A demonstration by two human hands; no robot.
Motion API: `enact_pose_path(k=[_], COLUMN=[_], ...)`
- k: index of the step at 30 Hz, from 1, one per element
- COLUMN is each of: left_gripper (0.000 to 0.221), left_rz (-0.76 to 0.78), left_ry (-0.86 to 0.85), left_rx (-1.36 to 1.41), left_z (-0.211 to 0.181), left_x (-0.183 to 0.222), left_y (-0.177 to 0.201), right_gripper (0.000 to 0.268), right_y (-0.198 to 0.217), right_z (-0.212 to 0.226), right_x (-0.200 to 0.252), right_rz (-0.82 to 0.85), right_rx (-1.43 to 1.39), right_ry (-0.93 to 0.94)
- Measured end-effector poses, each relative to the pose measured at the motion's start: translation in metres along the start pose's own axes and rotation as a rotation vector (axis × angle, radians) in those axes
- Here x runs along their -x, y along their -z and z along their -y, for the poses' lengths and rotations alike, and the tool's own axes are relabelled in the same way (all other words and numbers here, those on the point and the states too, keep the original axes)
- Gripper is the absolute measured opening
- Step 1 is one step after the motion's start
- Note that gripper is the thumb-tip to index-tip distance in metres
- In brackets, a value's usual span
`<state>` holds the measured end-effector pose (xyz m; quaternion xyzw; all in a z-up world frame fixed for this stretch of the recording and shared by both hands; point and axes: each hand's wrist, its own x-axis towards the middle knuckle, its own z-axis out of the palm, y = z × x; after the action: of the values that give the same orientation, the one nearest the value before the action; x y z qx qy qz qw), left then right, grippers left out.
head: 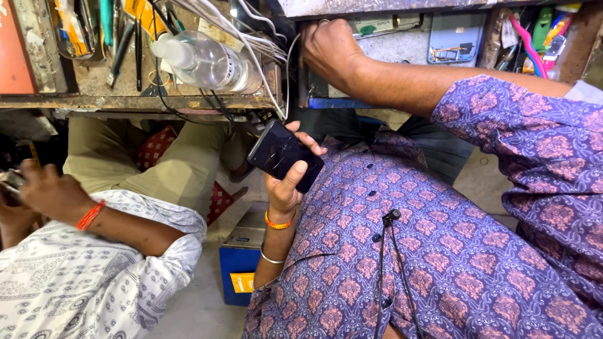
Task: The person performs repairs on a mobile phone, using tweezers and a small brush to clean and manipulate internal circuit components before reassembling the phone and plugging in a charging cable to test the connection.
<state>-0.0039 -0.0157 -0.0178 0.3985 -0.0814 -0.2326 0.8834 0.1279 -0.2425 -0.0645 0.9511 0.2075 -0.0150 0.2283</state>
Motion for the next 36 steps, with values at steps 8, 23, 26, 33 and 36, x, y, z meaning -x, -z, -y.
enact_pose_path(k=[8, 23, 26, 33, 36], left_gripper=[0.068, 0.068, 0.061, 0.069, 0.073], left_rz=[0.014, 0.199, 0.193, 0.175, 0.142], left_ry=[0.009, 0.231, 0.356, 0.421, 0.416], left_rx=[-0.010, 0.424, 0.582, 0.725, 0.722], left_z=[0.000, 0.002, 0.023, 0.062, 0.069], left_x=[-0.003, -0.074, -0.102, -0.133, -0.133], left_y=[-0.005, -0.069, -0.095, -0.124, -0.126], right_gripper=[0.019, 0.013, 0.012, 0.020, 0.024], right_y=[0.012, 0.037, 0.034, 0.064, 0.078], right_z=[-0.010, 0.040, 0.038, 0.032, 0.019], right_x=[0.008, 0.236, 0.259, 0.273, 0.266], right_rz=[-0.132, -0.534, -0.741, -0.501, -0.480], right_rx=[-0.119, -2.286, -2.738, -2.215, -2.219], right_ry=[-0.007, -0.486, -0.624, -1.056, -0.978])
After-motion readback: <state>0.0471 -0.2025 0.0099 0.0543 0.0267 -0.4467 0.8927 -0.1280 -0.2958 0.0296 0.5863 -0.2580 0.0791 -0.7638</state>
